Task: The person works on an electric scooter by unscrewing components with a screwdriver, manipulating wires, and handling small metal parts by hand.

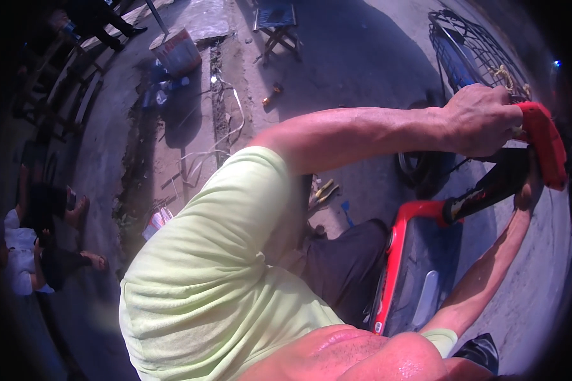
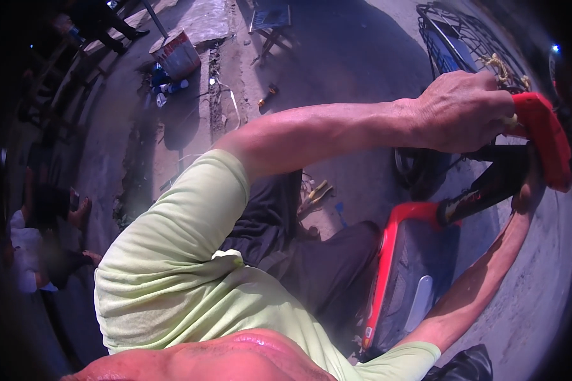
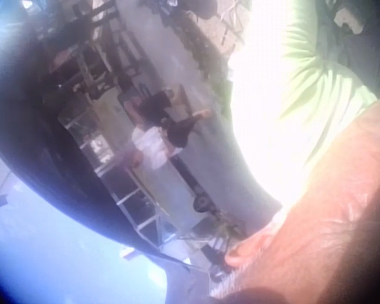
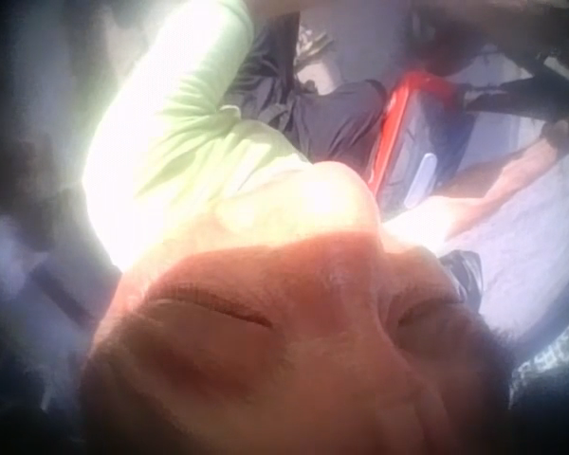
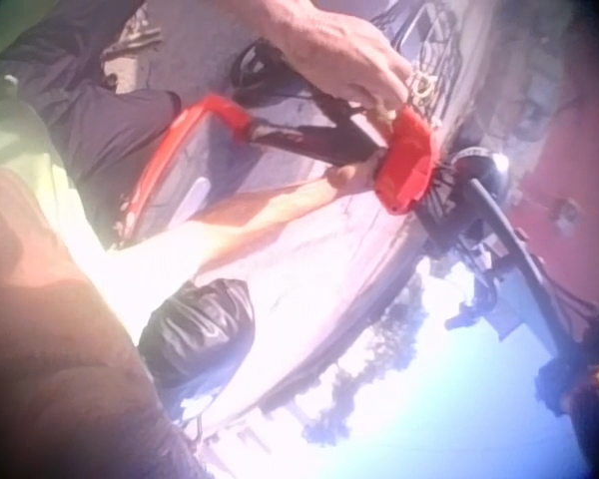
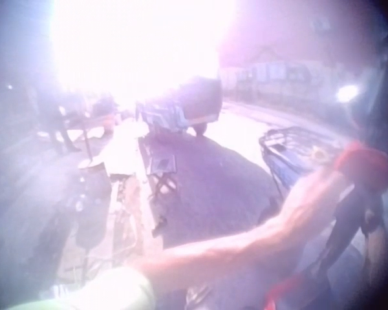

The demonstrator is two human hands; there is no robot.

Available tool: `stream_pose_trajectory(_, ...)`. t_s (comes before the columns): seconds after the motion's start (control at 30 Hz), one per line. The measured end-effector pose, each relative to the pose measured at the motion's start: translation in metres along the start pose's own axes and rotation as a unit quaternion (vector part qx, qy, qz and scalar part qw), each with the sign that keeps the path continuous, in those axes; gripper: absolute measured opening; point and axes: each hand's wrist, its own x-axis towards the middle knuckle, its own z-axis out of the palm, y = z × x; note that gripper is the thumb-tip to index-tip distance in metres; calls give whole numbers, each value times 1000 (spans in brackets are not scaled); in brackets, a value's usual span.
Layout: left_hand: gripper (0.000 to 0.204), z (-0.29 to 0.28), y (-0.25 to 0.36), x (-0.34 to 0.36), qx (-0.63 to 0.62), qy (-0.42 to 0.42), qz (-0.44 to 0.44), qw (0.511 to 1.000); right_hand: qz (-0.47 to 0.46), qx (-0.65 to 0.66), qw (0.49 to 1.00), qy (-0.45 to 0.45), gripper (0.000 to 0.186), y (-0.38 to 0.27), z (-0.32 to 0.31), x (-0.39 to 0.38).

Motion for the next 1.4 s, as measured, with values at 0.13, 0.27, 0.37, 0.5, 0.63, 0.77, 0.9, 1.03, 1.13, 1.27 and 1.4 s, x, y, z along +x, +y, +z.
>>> stream_pose_trajectory(0.13, 39, -7, 9, -2, -191, 3, -227, 955, -2, -5, 1000, 0, 47, -2, -1, 2)
stream_pose_trajectory(0.27, 38, -12, 9, 4, -170, -55, -300, 937, -2, -10, 1000, -3, 47, -3, 4, -1)
stream_pose_trajectory(0.37, 31, -10, 9, 6, -135, -61, -257, 955, -4, -15, 1000, -6, 47, -6, 8, -6)
stream_pose_trajectory(0.5, 22, -6, -4, -1, -28, -55, -71, 996, -11, -20, 1000, -13, 47, -9, 11, -6)
stream_pose_trajectory(0.63, 21, -4, -1, -1, 10, -75, -5, 997, 15, -6, 1000, 18, 45, 7, -2, 3)
stream_pose_trajectory(0.77, 35, -4, 9, 11, -192, -70, -235, 950, -21, 16, 1000, 9, 44, 5, -12, 7)
stream_pose_trajectory(0.9, 36, -21, 12, 39, -371, -221, -517, 739, 8, 14, 1000, 12, 44, -3, 5, -4)
stream_pose_trajectory(1.03, 26, -28, 14, 44, -182, -282, -398, 854, 1, 26, 1000, 13, 44, 4, 3, 1)
stream_pose_trajectory(1.13, 28, -32, 11, 31, 12, -269, -138, 953, 11, 16, 999, 26, 44, 7, 10, 2)
stream_pose_trajectory(1.27, 35, -18, 13, 27, 164, -264, 40, 950, 2, 40, 999, 17, 43, 1, 13, -2)
stream_pose_trajectory(1.4, 30, 0, 9, 32, 10, -242, -202, 949, -10, 33, 998, 56, 39, 22, -24, 19)
